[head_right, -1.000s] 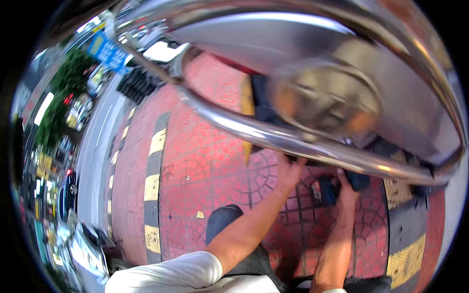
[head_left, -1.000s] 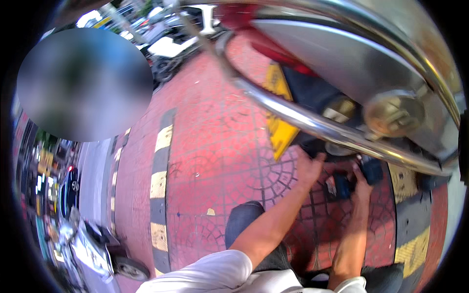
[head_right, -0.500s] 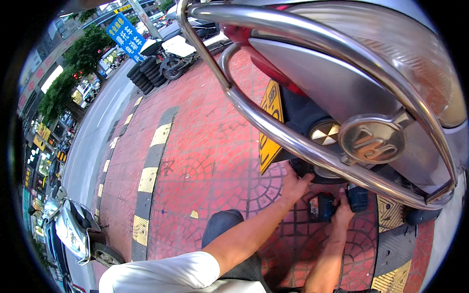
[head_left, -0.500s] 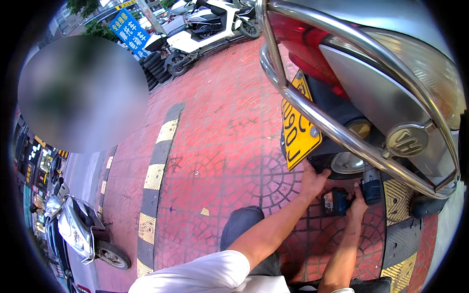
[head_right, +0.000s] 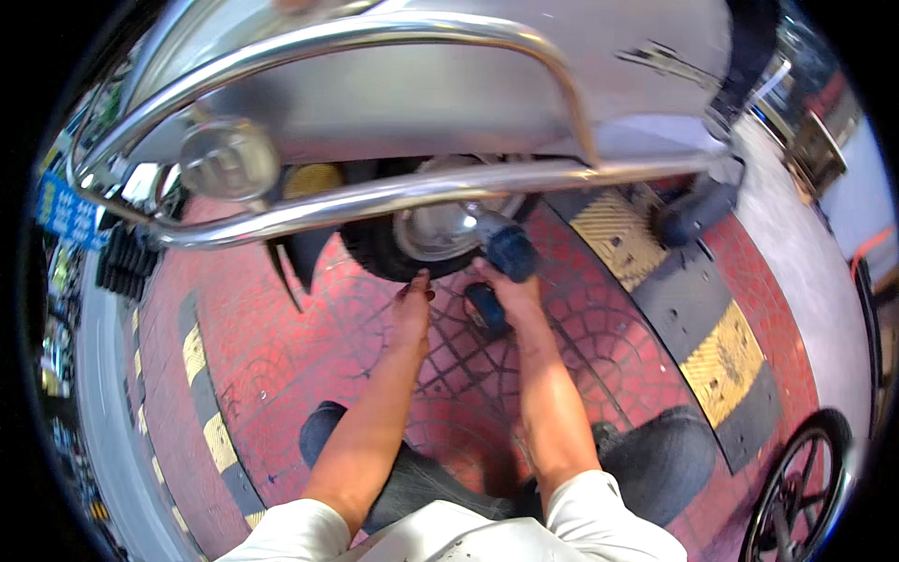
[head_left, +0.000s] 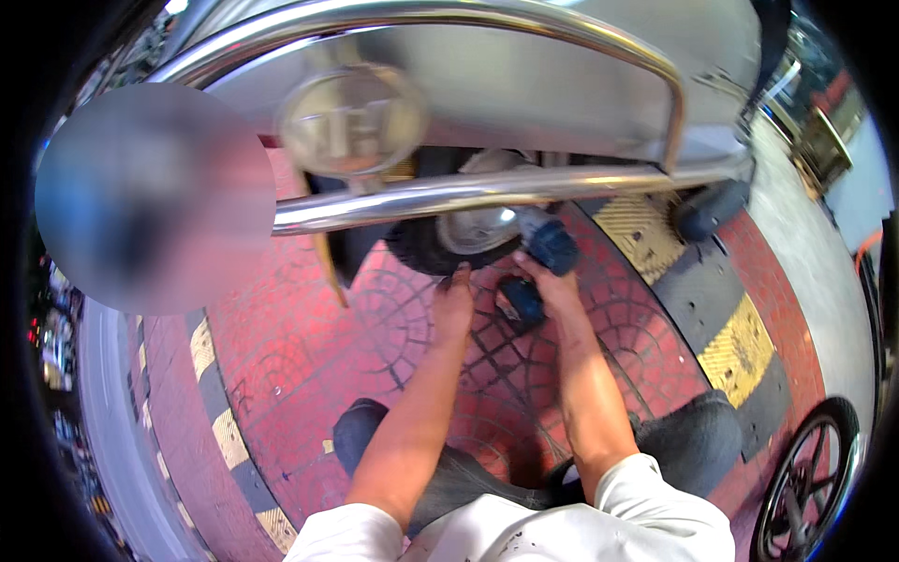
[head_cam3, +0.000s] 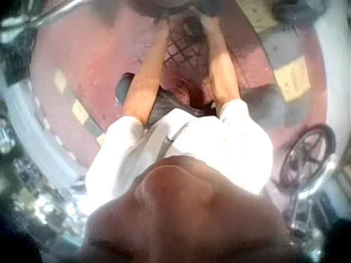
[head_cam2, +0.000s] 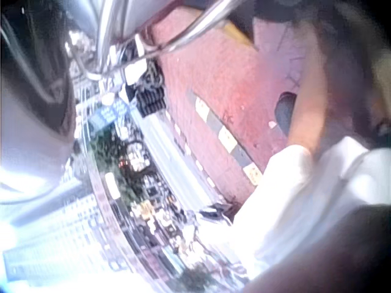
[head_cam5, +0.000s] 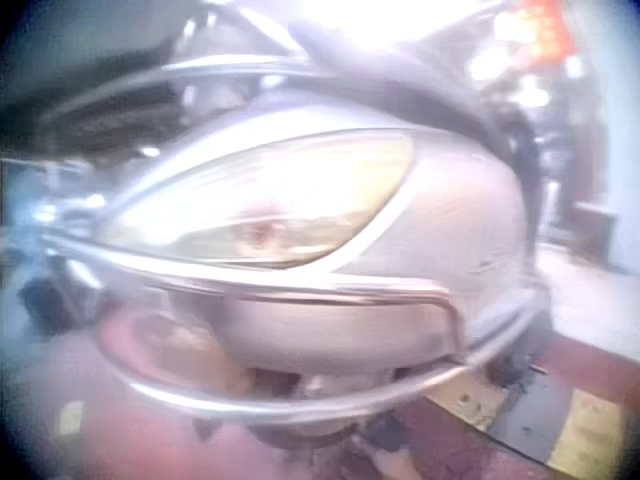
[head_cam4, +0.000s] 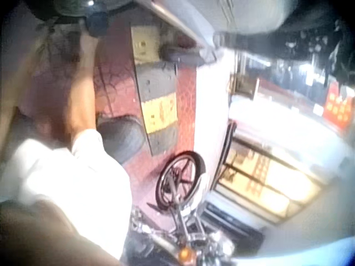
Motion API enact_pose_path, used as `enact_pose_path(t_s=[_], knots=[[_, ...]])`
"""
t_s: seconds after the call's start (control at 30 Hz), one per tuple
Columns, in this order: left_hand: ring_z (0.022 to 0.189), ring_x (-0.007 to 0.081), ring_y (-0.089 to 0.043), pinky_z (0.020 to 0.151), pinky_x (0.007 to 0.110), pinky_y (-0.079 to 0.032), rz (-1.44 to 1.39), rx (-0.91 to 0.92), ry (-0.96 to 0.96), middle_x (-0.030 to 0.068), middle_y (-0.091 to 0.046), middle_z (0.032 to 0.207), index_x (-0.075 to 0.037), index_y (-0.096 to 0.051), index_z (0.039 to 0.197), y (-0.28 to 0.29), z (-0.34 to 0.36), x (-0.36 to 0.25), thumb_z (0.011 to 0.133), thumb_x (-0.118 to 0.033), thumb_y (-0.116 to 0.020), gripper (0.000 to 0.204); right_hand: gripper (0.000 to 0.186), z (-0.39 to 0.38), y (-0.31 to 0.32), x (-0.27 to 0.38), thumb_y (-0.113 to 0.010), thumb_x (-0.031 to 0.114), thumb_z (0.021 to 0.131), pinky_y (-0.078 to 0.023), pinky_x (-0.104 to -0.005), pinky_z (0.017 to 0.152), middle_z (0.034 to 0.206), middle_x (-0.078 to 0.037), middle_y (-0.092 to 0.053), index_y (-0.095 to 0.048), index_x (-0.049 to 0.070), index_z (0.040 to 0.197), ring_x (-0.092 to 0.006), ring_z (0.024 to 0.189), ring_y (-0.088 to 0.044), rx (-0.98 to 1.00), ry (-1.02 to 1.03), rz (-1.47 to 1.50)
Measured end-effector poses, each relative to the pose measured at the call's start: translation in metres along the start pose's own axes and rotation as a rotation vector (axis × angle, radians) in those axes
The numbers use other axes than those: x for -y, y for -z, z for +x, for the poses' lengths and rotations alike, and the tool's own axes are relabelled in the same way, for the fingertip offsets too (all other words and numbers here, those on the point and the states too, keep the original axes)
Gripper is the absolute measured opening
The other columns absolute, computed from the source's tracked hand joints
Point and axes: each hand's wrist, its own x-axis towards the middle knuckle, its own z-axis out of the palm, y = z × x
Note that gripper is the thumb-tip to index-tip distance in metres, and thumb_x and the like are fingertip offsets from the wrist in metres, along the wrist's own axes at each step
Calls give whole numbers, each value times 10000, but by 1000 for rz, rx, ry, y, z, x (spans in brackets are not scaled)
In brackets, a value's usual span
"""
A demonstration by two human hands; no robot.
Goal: The person uses a tire lever to pry a tire off a scooter rim, then inflates the tire using a hose. Afterward, they reseat the tire onto the rim and install the wheel onto the scooter using a power drill.
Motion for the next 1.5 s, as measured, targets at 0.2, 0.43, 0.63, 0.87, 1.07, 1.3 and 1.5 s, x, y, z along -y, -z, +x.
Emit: enact_pose_path(t_s=[0.2,0.43,0.63,0.87,1.07,1.3,1.5], knots=[[904,253,-657,823,432,-507,-219,249,33,86,-697,1011,-55,-658,1182,-59,5,-62,1009,-478,-593,461,294,0,3,9,-791,-10,842,-589,-363,728,965,-50,-719,-692,42,1114,-190,833,-706,160,-44,54],[1045,302,-682,916,511,-556,-646,372,230,122,-710,1167,-77,-630,1260,-107,43,-78,1085,-453,-512,431,332,4,10,-14,-746,-4,825,-568,-368,798,1023,-43,-723,-700,41,1151,-200,889,-693,161,39,34],[941,259,-701,828,432,-579,-673,460,206,119,-711,1058,-62,-628,1198,-108,12,-75,1061,-380,-596,347,301,-3,23,-42,-774,86,829,-565,-399,850,1017,-99,-740,-698,47,1118,-220,929,-709,-103,528,-504],[747,240,-713,689,381,-601,-397,1019,185,136,-724,880,-40,-649,1077,-137,-18,-98,1064,-380,-548,355,901,-51,73,12,-771,47,800,-469,-393,1052,1335,-181,-615,-294,44,1565,-284,1238,-605,105,738,-797],[728,201,-709,683,334,-594,-372,1335,141,123,-732,881,4,-696,1128,-156,-46,-117,1059,-384,-529,428,789,-89,85,94,-801,79,786,-517,-410,988,1208,-197,-672,-419,17,1474,-298,1146,-662,118,497,-857],[1211,165,-574,1077,358,-398,-200,1082,-187,48,-677,1269,-19,-676,1307,-147,-54,-109,1031,-409,-620,482,817,-89,131,199,-937,192,726,-510,-390,1008,1196,-70,-671,-507,79,1412,-187,1108,-621,41,299,-1023],[1169,211,-656,993,390,-437,-6,1205,-266,75,-722,1265,-62,-652,1363,-125,-28,-89,998,-477,-640,553,792,-106,168,290,-925,77,670,-470,-380,1045,1184,-67,-658,-539,75,1362,-219,1142,-601,-220,224,-1316]])
